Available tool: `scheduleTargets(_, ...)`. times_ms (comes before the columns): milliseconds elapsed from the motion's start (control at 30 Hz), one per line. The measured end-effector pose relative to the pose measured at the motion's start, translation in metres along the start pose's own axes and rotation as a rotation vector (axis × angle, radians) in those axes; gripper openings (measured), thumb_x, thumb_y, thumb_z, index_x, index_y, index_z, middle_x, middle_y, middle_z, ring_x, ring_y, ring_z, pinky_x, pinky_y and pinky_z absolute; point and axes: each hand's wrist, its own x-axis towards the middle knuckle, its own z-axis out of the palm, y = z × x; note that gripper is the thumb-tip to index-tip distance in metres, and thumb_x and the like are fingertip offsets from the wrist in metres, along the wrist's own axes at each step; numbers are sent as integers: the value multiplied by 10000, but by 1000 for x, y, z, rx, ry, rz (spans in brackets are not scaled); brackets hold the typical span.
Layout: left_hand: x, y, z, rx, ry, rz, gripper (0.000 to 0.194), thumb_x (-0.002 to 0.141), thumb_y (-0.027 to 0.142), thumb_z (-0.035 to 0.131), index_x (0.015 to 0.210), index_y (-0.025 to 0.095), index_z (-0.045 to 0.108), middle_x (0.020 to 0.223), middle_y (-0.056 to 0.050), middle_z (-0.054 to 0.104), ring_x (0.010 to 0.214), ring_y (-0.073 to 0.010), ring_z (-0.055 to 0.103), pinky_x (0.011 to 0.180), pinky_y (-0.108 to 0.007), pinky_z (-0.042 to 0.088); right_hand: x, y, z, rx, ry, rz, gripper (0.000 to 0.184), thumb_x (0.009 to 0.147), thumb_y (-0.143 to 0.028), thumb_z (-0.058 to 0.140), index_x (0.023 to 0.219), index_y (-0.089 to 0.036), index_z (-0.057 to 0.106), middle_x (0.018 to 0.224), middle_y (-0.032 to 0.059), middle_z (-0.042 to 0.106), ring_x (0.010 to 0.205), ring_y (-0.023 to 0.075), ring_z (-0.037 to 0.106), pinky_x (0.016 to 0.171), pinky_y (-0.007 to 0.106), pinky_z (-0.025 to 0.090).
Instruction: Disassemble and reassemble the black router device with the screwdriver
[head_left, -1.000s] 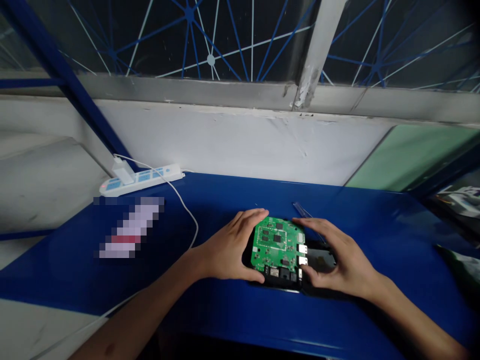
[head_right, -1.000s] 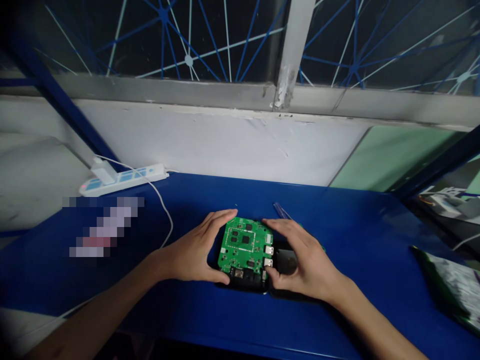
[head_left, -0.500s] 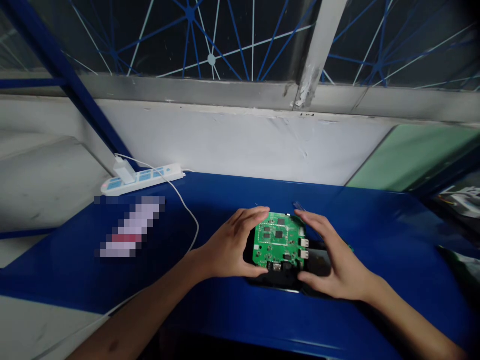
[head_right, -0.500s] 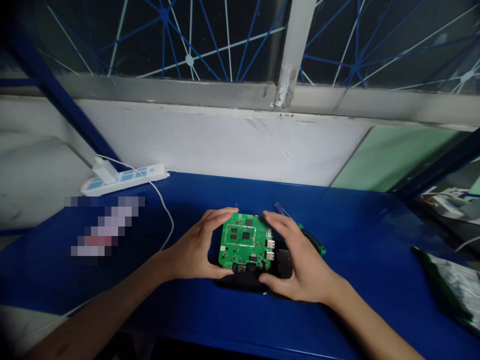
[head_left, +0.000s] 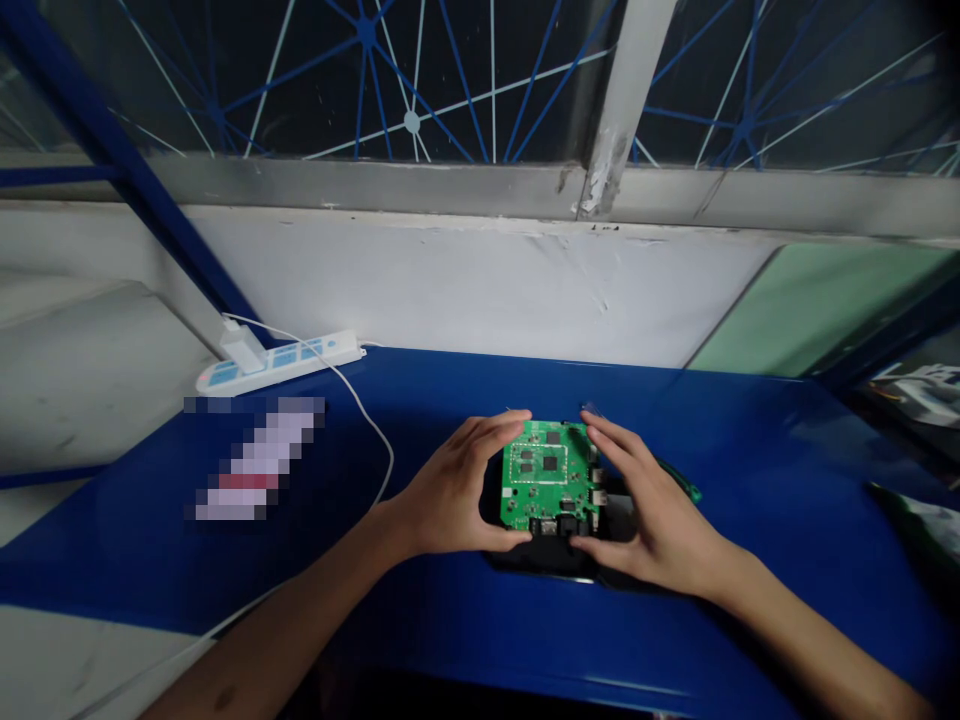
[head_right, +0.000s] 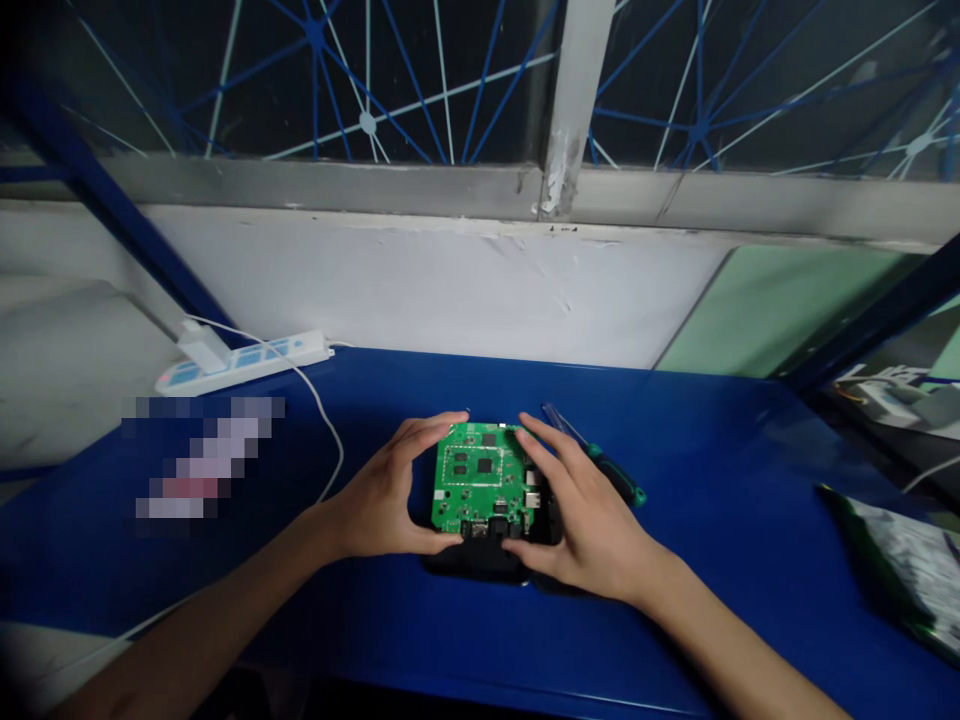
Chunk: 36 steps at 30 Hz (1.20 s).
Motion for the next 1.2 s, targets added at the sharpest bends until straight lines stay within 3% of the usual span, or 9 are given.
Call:
scheduleTargets(200,-1,-2,1,24,-31,-26,1130,710,316,880,1544,299,118,1544,-171,379,1379,-396,434,1085,-628,433,-1,3,1,-33,9,3,1042,810,-439,764,1607,-233,124,1589,200,323,1443,410,383,1109,638,456)
scheduleTargets(967,-2,0,3,67,-43,-10,1107,739,277,869,1549,291,116,1572,-202,318,1440,-406,348,1115,-646,402,1,4,4,-49,24,-12,1049,813,-439,753,1611,-229,106,1586,208,326,1432,419,395,1097,644,463)
scheduleTargets(1200,2,3,12,252,-82,17,1191,675,398,903,1560,237,123,1561,-214,363,1427,-433,351,1183,-687,232,3,2,7,-74,46,-59,1016,824,-418,735,1601,-199,118,1536,237,388,1413,413,415,1081,640,475)
